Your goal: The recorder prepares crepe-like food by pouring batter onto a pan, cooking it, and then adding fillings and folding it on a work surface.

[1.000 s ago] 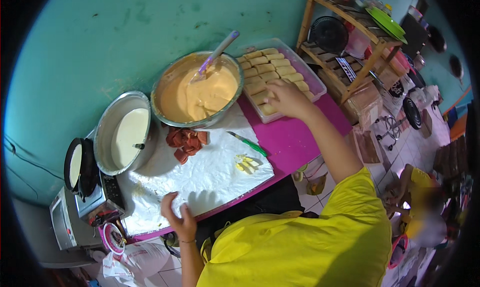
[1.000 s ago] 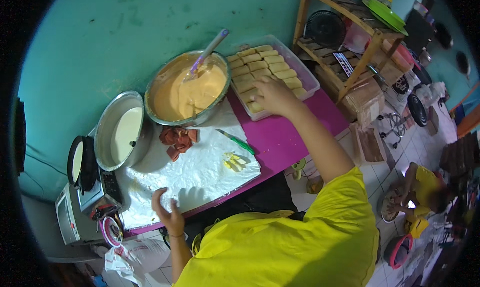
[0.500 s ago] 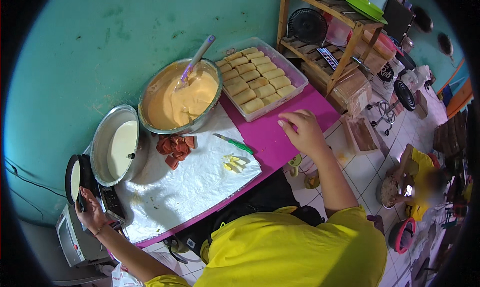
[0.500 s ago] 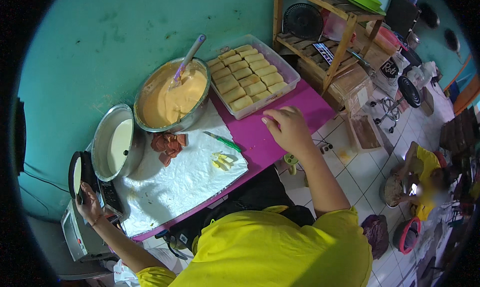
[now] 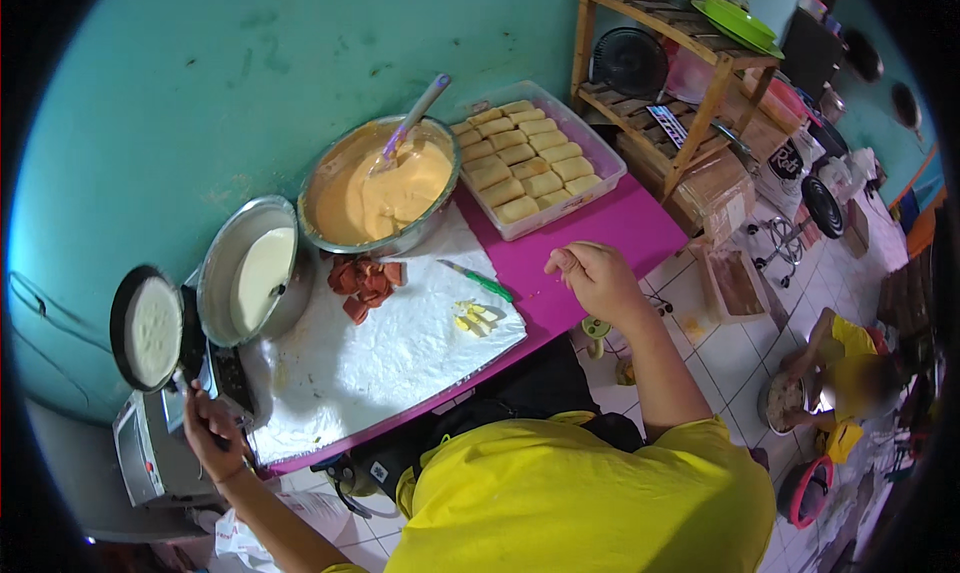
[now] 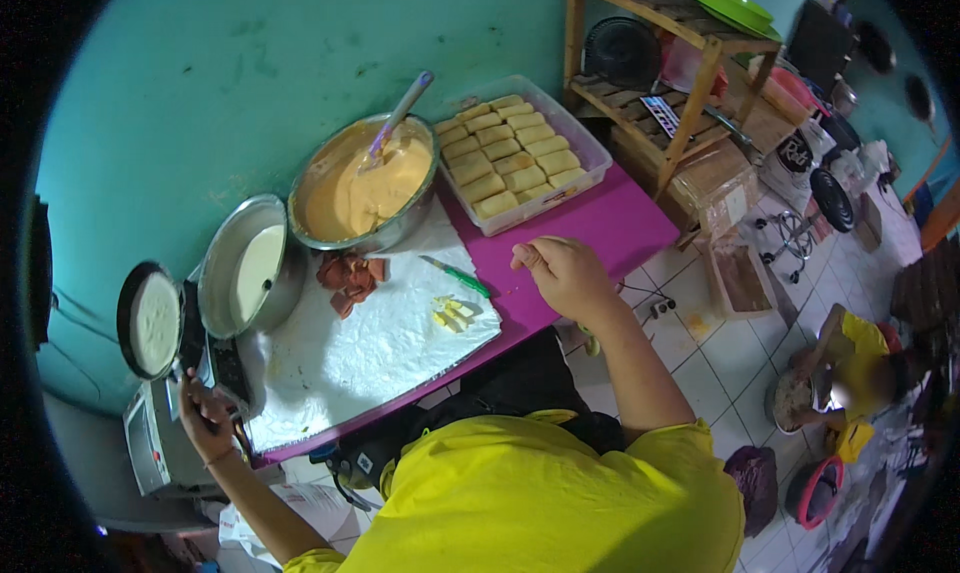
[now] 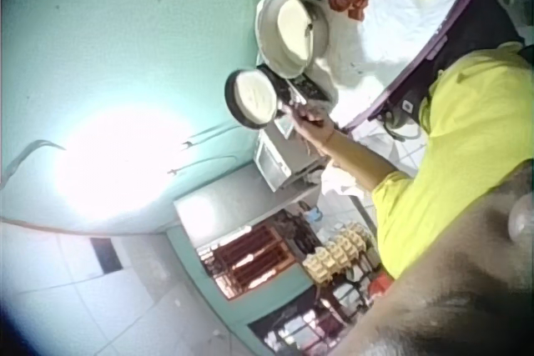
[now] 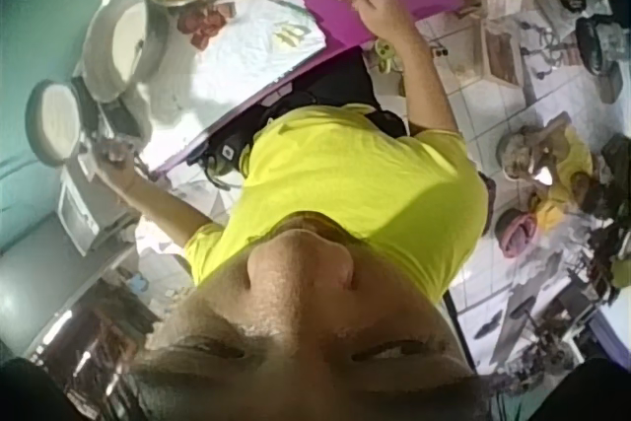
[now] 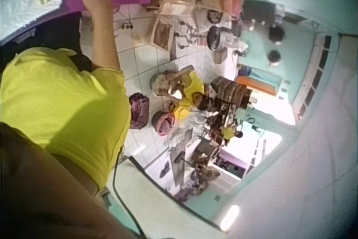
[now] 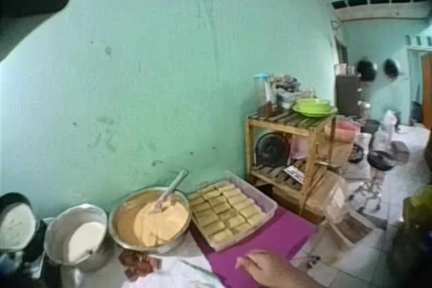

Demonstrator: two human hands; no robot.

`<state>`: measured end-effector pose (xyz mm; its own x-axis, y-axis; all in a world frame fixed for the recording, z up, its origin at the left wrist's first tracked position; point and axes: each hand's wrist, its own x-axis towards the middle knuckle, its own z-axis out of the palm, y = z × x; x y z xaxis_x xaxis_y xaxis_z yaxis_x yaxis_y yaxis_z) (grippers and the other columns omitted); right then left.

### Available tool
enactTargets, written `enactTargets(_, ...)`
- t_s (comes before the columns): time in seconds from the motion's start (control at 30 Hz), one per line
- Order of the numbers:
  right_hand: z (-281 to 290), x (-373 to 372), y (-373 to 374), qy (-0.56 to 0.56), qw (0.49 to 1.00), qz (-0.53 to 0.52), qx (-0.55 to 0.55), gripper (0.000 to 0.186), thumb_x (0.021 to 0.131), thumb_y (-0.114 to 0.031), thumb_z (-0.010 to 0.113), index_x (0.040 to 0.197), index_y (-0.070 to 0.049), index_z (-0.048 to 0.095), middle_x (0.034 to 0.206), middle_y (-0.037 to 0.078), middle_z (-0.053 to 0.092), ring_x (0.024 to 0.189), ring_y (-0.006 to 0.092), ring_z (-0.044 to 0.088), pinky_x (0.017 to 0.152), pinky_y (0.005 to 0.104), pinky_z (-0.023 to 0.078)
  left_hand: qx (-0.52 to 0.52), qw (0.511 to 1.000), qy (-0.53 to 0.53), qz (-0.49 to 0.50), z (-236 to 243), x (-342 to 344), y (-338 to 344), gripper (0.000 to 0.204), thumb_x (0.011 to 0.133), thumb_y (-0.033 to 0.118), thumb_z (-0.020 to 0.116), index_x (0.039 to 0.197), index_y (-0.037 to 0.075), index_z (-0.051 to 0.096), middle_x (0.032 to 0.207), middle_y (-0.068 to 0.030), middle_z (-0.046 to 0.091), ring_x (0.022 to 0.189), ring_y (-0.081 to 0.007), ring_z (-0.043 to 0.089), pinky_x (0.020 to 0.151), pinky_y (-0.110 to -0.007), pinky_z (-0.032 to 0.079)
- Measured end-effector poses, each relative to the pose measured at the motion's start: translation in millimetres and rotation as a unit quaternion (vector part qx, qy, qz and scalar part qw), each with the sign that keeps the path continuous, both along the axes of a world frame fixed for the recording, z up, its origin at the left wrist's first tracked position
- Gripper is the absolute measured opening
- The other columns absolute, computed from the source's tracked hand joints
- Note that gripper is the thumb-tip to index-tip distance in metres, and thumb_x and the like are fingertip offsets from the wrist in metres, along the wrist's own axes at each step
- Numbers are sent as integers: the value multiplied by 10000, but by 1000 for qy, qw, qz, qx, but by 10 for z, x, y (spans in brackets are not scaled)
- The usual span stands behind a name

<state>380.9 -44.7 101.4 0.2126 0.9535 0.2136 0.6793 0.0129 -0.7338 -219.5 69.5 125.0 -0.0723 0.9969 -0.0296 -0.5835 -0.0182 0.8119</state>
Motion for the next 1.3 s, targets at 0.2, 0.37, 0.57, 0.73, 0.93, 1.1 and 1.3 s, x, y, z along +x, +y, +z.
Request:
enactTargets(0.2,-30,-584,294,145,983,111,4,412,991,-101,589,1403,-100,559,1020,118,691,899,229,671,797,329,523,-62,980,189,-11,-357,864,-1005,269,975,176,592,1208,63,522,580,58,373,367,-54,333,307,-242,247)
enactTargets(0.37,184,-1119,429,70,961,230,138,290,910,-39,681,1200,-44,693,1062,106,671,959,245,655,878,327,511,-103,970,160,-149,-363,1578,-1382,289,970,107,594,1231,30,496,628,-14,486,391,-118,447,360,-257,333)
enactTargets(0.57,407,-1939,607,-13,921,285,265,111,844,-76,741,949,-41,736,904,100,668,876,297,640,798,383,514,-83,947,190,-244,-526,1773,-1578,300,1001,117,618,1251,18,485,650,-13,502,424,-111,476,399,-251,388)
enactTargets(0.73,360,-2409,738,6,924,268,272,96,834,-123,748,833,-46,691,844,96,641,846,300,633,767,411,504,-77,936,229,-255,-621,1882,-1652,341,992,129,643,1277,21,490,680,8,509,467,-78,454,455,-211,370)
enactTargets(0.93,149,-2454,878,-87,945,171,265,235,805,-240,763,767,-40,645,782,116,617,819,320,633,741,434,506,-89,929,271,-236,-654,1847,-1718,368,999,137,649,1311,29,487,720,16,522,506,-63,445,482,-205,363)
enactTargets(1.1,247,-2465,820,-27,960,167,222,226,788,-226,750,762,-32,639,792,133,630,773,342,635,719,455,513,-79,922,303,-227,-720,1839,-1714,374,997,124,652,1325,32,498,783,16,544,561,-58,458,515,-212,374)
enactTargets(1.3,193,-2423,857,36,972,164,164,207,796,-204,745,796,-18,655,793,138,632,791,314,653,725,422,519,-58,932,296,-203,-813,1800,-1720,363,1004,105,635,1328,24,491,798,28,544,556,-33,454,483,-217,360)
